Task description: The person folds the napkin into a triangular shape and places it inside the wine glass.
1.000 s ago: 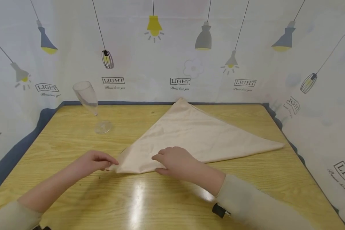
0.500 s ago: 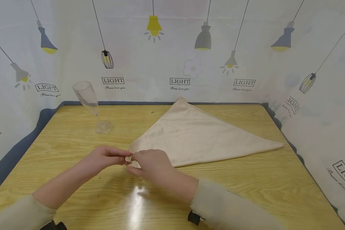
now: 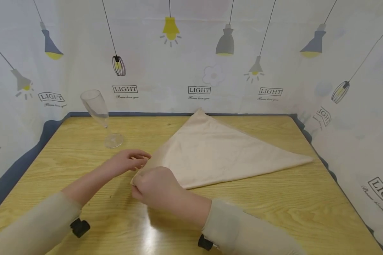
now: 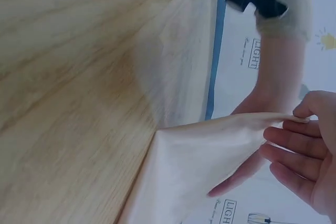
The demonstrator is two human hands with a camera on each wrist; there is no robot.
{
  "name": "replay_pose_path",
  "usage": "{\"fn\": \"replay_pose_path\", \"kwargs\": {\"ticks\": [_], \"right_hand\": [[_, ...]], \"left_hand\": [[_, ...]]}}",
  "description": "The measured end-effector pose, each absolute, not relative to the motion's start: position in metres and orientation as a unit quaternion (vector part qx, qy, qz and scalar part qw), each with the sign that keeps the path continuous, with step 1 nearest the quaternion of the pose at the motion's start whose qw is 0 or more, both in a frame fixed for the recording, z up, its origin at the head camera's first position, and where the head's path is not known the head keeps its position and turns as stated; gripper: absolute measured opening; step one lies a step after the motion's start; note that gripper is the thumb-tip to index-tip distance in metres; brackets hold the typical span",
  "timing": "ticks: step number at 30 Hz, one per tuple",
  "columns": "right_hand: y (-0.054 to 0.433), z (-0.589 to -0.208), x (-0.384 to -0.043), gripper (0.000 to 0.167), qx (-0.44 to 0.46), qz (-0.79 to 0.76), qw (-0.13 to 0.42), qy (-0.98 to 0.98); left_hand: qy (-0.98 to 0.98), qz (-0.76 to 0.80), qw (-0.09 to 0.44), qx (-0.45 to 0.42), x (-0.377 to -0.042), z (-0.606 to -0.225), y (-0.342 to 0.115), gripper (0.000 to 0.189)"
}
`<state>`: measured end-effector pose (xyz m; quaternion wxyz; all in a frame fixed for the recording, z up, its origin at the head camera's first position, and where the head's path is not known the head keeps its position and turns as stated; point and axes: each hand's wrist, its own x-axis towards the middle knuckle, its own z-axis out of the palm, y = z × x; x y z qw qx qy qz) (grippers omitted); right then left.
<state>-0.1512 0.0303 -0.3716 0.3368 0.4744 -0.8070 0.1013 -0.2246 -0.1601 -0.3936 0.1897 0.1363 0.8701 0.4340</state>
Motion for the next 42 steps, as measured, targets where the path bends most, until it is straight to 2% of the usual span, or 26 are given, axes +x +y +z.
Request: {"fn": "replay_pose_path", "kwargs": {"ticks": [4,8,14,16,27,35,42], "right_hand": [[0.027,-0.37,-0.141,0.016,0.505,0.087,0.324,-0.795],[0.027,-0.366,-0.134,0.012,0.519,0.08,0.289,-0.8],[0.045,-0.352,-0.134,0.009,0.473,0.125,0.137,-0.861],[0.055,-0.349,-0.134,0.006,0.454,0.153,0.109,-0.871],[0.102,-0.332,-0.117,0.005,0.446,0.185,0.117,-0.868],[0.112,-0.33,-0.111,0.011,0.473,0.195,0.154,-0.846],[0.126,-0.332,-0.119,0.016,0.463,0.193,0.198,-0.842]], "left_hand": [[0.869,0.425,0.217,0.129,-0.241,-0.41,-0.152,0.042],[0.879,0.401,0.213,0.143,-0.253,-0.419,-0.14,0.051],[0.888,0.38,0.204,0.159,-0.276,-0.426,-0.12,0.05],[0.888,0.378,0.209,0.16,-0.284,-0.428,-0.114,0.045],[0.886,0.383,0.198,0.169,-0.318,-0.435,-0.088,0.036],[0.905,0.367,0.153,0.152,-0.332,-0.434,-0.075,0.031],[0.913,0.342,0.16,0.153,-0.334,-0.434,-0.081,0.037]]}}
